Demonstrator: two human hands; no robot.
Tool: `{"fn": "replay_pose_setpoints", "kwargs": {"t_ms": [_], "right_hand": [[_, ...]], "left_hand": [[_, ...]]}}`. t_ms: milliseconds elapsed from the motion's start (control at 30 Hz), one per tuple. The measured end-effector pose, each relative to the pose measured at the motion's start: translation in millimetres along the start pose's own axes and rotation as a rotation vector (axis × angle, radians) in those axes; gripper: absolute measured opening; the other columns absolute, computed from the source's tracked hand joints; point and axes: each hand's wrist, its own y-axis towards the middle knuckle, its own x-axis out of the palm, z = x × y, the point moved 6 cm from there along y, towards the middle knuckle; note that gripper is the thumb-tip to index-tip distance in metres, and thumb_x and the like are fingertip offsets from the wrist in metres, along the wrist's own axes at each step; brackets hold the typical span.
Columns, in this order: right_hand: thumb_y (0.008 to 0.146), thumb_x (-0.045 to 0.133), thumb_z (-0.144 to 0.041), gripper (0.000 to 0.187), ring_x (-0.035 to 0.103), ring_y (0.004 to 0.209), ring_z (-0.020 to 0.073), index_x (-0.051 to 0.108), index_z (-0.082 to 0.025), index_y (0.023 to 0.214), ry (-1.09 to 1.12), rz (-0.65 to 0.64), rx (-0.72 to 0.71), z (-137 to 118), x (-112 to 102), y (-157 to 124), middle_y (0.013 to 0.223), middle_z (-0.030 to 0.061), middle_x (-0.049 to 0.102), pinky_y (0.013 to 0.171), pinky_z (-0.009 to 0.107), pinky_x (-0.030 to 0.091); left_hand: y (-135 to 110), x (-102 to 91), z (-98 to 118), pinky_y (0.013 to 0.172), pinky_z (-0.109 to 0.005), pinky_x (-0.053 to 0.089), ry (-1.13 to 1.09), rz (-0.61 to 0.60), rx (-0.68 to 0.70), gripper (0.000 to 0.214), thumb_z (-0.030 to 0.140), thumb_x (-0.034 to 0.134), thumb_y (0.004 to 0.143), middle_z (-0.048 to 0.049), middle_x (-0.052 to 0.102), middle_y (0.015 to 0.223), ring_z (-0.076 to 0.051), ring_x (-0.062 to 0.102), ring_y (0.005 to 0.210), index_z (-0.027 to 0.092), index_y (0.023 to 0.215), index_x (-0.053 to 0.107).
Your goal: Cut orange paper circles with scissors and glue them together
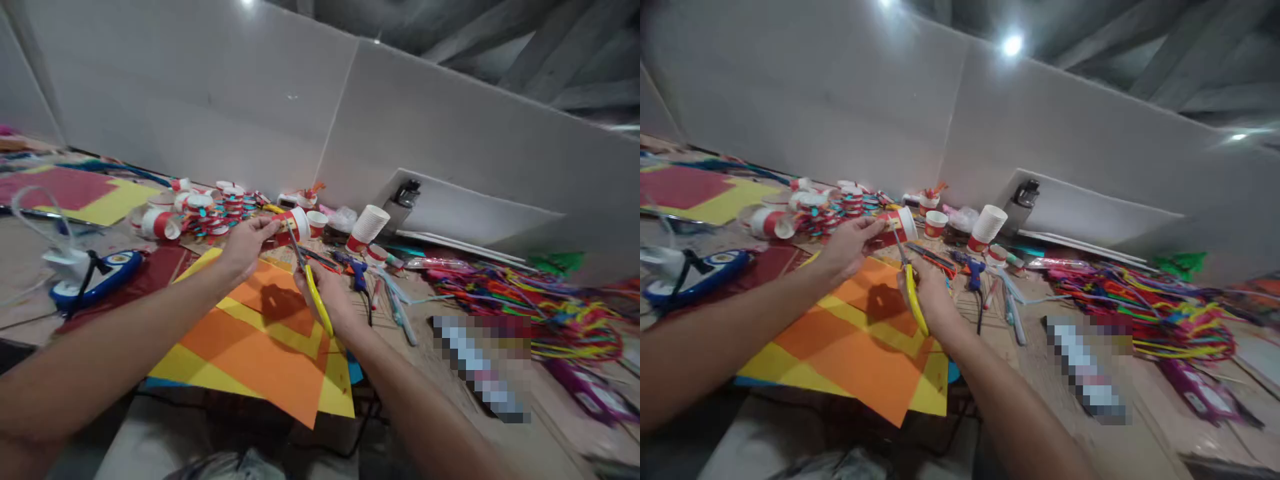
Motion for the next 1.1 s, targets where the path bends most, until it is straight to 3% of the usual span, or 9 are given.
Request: {"fn": "replay_pose_setpoints", "kwargs": {"t_ms": [233,733,867,1100], "right_hand": [[0.088,0.048,-0.028,0.014,0.051,0.063,0.0130,0.054,-0.020,0.078,-0.042,0.026,-0.005,-6,-2,-2,0.069,-0.0008,0.057,0.059,0.023,0.036],[0.088,0.046,-0.028,0.020,0.048,0.057,0.0123,0.051,-0.020,0.070,-0.069,0.070,-0.001,-2,-2,-3,0.062,-0.0014,0.053,0.057,0.024,0.036],[0.087,0.047,-0.028,0.019,0.051,0.060,0.0129,0.052,-0.020,0.070,-0.079,0.077,-0.005,4,0,-4,0.065,-0.0005,0.057,0.059,0.023,0.037],[0.088,0.047,-0.030,0.020,0.044,0.051,0.0111,0.051,-0.021,0.071,-0.035,0.015,0.092,8,2,-10,0.057,-0.0030,0.050,0.051,0.022,0.031]], "left_hand": [[3,-1.9,-1,0.065,-0.025,0.052,0.034,-0.001,0.007,0.024,0.030,0.084,0.068,-0.0015,0.071,0.074,-0.012,0.065,0.066,0.013,0.074,0.067],[4,-2.8,-3,0.063,-0.025,0.052,0.027,-0.012,0.008,0.019,0.025,0.081,0.070,-0.0020,0.070,0.073,-0.012,0.065,0.064,0.013,0.073,0.067],[3,-1.8,-5,0.062,-0.025,0.053,-0.052,-0.024,-0.047,0.013,0.023,0.074,0.077,-0.0035,0.071,0.073,-0.013,0.066,0.063,0.012,0.077,0.068],[5,-4.2,-9,0.060,-0.024,0.055,-0.132,0.047,-0.132,0.009,0.011,0.062,0.086,-0.0046,0.071,0.072,-0.012,0.065,0.059,0.010,0.079,0.068]]}}
